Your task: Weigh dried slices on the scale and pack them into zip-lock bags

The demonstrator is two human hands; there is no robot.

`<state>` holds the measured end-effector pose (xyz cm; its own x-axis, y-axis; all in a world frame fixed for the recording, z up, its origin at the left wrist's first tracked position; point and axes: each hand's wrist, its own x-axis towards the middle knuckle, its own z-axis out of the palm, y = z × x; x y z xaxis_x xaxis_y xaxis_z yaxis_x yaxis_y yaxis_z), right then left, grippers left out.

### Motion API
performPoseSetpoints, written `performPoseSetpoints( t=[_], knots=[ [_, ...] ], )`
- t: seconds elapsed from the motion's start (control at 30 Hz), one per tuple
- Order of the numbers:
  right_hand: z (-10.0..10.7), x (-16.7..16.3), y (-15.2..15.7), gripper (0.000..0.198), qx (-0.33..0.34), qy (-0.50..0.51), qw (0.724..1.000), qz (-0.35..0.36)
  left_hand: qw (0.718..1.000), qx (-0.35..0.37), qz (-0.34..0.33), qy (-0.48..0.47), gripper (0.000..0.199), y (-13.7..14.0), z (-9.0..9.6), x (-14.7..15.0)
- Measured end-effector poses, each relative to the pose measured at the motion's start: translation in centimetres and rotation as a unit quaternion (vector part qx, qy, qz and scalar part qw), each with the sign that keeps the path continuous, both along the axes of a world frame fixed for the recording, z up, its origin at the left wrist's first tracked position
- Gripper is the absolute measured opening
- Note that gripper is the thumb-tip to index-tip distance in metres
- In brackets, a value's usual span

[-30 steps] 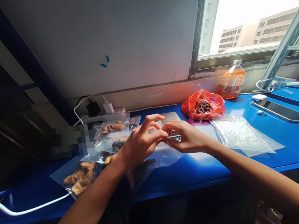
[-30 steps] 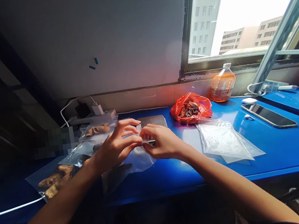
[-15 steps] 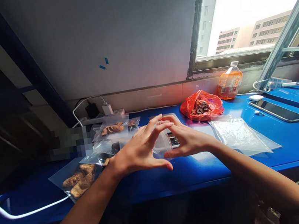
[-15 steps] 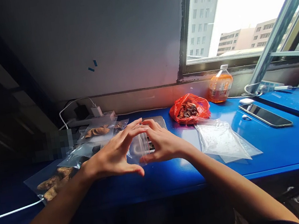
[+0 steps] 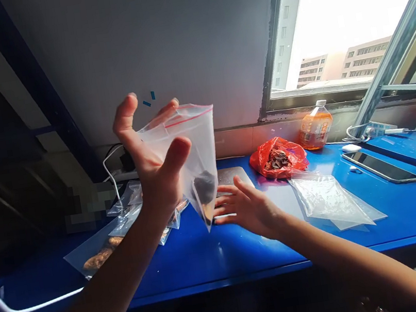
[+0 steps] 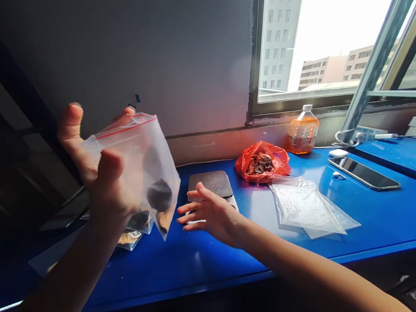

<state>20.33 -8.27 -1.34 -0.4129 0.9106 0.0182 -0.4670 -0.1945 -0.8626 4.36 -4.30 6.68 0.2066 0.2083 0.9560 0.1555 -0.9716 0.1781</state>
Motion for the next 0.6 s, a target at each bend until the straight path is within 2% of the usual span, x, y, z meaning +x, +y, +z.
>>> performPoseSetpoints(
  t=[0.07, 0.1, 0.2, 0.27, 0.33, 0.43, 0.53, 0.6],
  knots=[
    [0.6, -0.5, -1.0, 0.06, -0.004, 0.045, 0.998, 0.046, 0.997, -0.009, 0.001, -0.07, 0.061, -0.7, 0.2, 1.3],
    [1.1, -0.6, -1.4, 0.056, 0.005, 0.059, 0.998, 0.032, 0.996, -0.019, -0.006, -0.092, 0.065, -1.0, 0.0, 1.8],
    [2.2, 0.4, -2.3, 0.038, 0.023, 0.067, 0.993, -0.093, 0.994, -0.055, -0.062, -0.07, 0.078, -1.1, -0.8, 2.3],
    [2.4, 2.3, -2.5, 0.032, 0.033, 0.05, 0.981, -0.185, 0.991, -0.083, -0.102, -0.024, 0.085, -0.5, -1.4, 1.8],
    [2.4, 5.5, -2.5, 0.031, 0.047, 0.017, 0.96, -0.276, 0.988, -0.108, -0.104, 0.045, 0.091, 0.7, -2.1, 0.8],
    [2.2, 12.0, -2.7, 0.029, 0.071, -0.058, 0.909, -0.408, 0.983, -0.123, -0.051, 0.124, 0.101, 3.1, -3.9, -1.0],
    [2.4, 18.2, -2.9, 0.012, 0.038, -0.129, 0.87, -0.474, 0.977, -0.128, 0.017, 0.171, 0.101, 5.3, -6.4, -2.6],
    [2.7, 20.6, -2.7, 0.008, 0.004, -0.178, 0.854, -0.489, 0.972, -0.142, 0.045, 0.184, 0.098, 6.2, -7.9, -3.5]
  ],
)
